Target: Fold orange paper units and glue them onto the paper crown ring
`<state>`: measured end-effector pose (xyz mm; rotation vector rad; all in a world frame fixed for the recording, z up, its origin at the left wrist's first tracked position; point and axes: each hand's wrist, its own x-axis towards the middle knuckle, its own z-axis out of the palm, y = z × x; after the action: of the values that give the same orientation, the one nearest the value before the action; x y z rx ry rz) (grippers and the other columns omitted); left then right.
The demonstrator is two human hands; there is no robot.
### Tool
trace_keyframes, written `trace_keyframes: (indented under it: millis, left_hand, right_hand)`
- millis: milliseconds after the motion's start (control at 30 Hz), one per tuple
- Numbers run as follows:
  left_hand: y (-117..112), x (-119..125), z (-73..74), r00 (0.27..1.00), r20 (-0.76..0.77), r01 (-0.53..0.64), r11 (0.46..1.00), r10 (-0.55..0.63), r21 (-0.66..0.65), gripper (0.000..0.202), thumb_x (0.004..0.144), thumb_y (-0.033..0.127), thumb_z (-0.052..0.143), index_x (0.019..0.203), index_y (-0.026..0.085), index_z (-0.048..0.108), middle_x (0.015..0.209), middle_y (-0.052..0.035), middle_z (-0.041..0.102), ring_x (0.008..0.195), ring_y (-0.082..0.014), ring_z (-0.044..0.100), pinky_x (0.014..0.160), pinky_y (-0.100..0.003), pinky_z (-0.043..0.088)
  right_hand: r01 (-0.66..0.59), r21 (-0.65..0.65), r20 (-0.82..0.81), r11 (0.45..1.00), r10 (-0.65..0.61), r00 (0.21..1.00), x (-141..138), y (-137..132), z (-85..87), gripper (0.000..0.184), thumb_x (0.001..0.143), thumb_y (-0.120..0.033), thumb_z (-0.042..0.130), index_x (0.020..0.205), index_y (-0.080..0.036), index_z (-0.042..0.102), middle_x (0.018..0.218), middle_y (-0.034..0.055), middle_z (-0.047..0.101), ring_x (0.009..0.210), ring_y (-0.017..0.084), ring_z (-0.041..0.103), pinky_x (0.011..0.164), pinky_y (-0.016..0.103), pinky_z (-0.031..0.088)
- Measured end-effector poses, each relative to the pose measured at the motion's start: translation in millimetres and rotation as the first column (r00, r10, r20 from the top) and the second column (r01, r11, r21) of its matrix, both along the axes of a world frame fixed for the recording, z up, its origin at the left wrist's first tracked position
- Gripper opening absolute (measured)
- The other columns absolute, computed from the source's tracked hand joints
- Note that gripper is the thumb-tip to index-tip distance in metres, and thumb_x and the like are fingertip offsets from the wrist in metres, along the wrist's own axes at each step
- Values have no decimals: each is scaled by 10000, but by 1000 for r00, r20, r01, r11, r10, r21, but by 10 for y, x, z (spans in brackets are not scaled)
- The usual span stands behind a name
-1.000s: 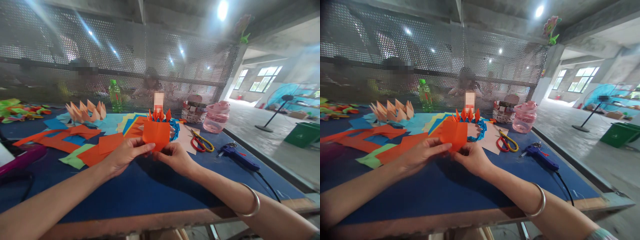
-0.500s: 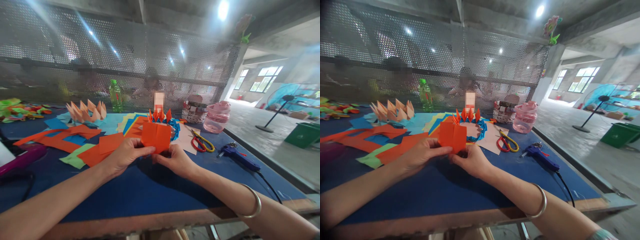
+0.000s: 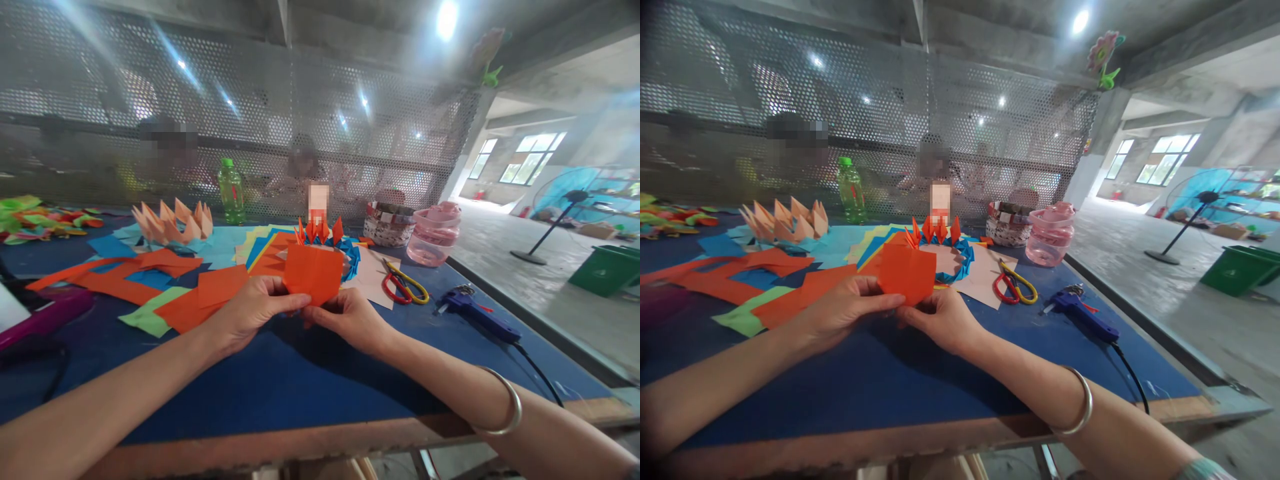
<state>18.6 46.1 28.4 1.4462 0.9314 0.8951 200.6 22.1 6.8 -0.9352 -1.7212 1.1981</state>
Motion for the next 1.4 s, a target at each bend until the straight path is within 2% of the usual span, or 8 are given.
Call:
trace_keyframes:
  millis: [233,433,567,700,833,1033,1233,1400]
  left_hand:
    - [7,-16,7,996,75,62,994,-55,-88,147,641,294,823,678,178,740,659,-13,715,587,-118,583,597,-231,436]
    - [17,5,51,998,65,21,994,-14,-110,140,627,281,813,673,173,738,660,-12,712,567,-109,574,585,-229,428]
    - [15,-6,48,998,69,-2,992,11,-130,159,609,284,822,668,163,739,634,-8,694,557,-95,563,572,-214,419]
    - [22,-23,22,997,82,15,991,-4,-134,179,616,301,827,684,158,743,652,-13,697,577,-96,575,582,-208,424]
    - [25,-19,24,996,85,12,991,-1,-131,198,611,311,835,681,152,740,658,-13,691,580,-97,574,590,-213,429]
    - [11,-11,57,995,96,2,994,8,-110,198,608,309,843,679,157,739,607,9,659,552,-82,527,568,-208,412]
    - [19,1,23,997,63,-32,997,37,-70,215,608,325,829,655,148,716,592,8,648,560,-95,526,575,-222,407]
    - [-5,19,9,998,20,-56,998,57,-32,230,605,344,825,659,151,713,588,7,650,572,-110,528,569,-232,390]
  right_hand:
    - [40,35,24,999,-41,999,33,13,-1,464,737,-601,681,719,-142,745,777,58,740,753,197,656,751,308,491]
    - [-17,97,12,995,16,1000,39,-3,95,472,748,-633,655,702,-172,743,791,48,745,835,226,674,819,335,504]
    - [-38,107,5,994,38,999,26,-9,116,442,787,-605,632,695,-183,726,760,38,730,847,223,671,858,342,496]
    - [-47,128,0,991,47,999,26,-6,95,358,850,-497,608,734,-177,719,782,36,726,862,210,666,855,324,491]
    - [-27,142,27,989,24,999,32,-13,83,299,890,-383,568,745,-163,710,797,38,724,871,197,658,832,299,485]
    - [14,136,76,991,-24,997,25,-34,103,285,901,-341,539,764,-149,699,782,45,724,802,183,642,780,288,479]
    - [19,103,44,995,-24,999,5,-30,74,292,871,-392,567,800,-139,695,747,45,707,724,165,626,695,268,466]
    - [50,56,64,997,-54,996,-8,-25,41,359,810,-478,637,759,-131,711,698,38,693,605,131,566,578,241,400]
